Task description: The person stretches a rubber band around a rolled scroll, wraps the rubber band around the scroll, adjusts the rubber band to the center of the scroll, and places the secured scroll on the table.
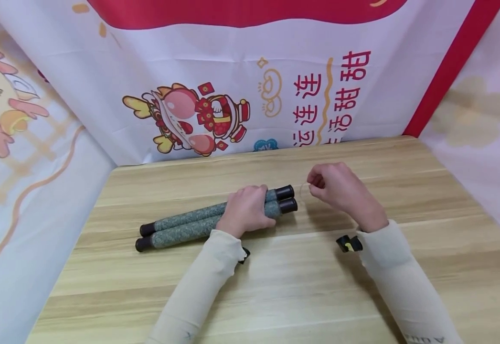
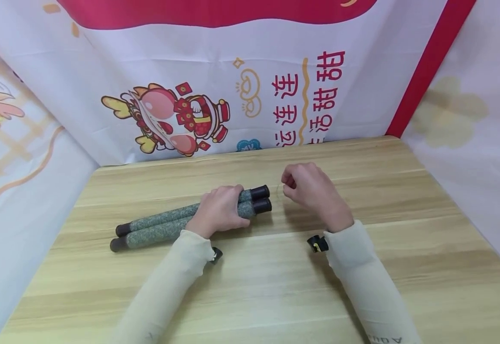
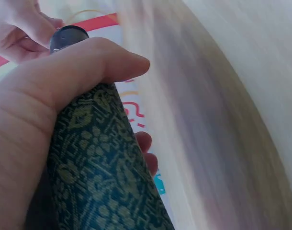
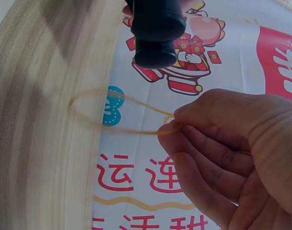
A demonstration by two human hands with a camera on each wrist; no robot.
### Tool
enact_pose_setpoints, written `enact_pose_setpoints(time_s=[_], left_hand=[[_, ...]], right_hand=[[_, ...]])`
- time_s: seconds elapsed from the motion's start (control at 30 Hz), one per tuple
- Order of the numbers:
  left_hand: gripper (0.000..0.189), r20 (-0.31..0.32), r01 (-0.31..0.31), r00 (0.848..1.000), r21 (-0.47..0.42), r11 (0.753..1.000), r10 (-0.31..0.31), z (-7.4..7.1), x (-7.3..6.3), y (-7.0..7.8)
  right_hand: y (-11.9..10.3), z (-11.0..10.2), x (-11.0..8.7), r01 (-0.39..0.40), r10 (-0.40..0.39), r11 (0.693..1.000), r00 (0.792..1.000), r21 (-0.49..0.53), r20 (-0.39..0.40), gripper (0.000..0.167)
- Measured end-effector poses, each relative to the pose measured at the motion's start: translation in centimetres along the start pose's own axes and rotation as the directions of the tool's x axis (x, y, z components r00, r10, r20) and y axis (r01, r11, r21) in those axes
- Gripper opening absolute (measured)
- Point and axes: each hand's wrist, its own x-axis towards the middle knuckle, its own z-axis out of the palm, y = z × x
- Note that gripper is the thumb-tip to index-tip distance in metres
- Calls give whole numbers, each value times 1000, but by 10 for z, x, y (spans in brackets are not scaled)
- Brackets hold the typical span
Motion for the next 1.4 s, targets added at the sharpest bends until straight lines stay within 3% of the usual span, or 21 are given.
enact_pose_setpoints(time_s=[0.27, 0.53, 0.77, 1.4], left_hand=[[58, -40, -27, 999, 19, 999, 27, 8, -13, 7], [59, -51, -44, 998, 35, 998, 46, 11, -14, 14], [57, -41, -55, 998, 24, 998, 56, 10, -14, 17], [63, -97, 1, 995, 24, 1000, 1, 2, -15, 15]], right_hand=[[-4, 4, 1, -17, 17, 1000, 999, 2, 51, 7], [-8, 9, 1, 59, -56, 997, 997, -50, 56, 8], [-14, 12, 0, 69, -65, 995, 996, -66, 67, 10], [-34, 9, -9, 144, -144, 986, 990, -88, 4, 10]])
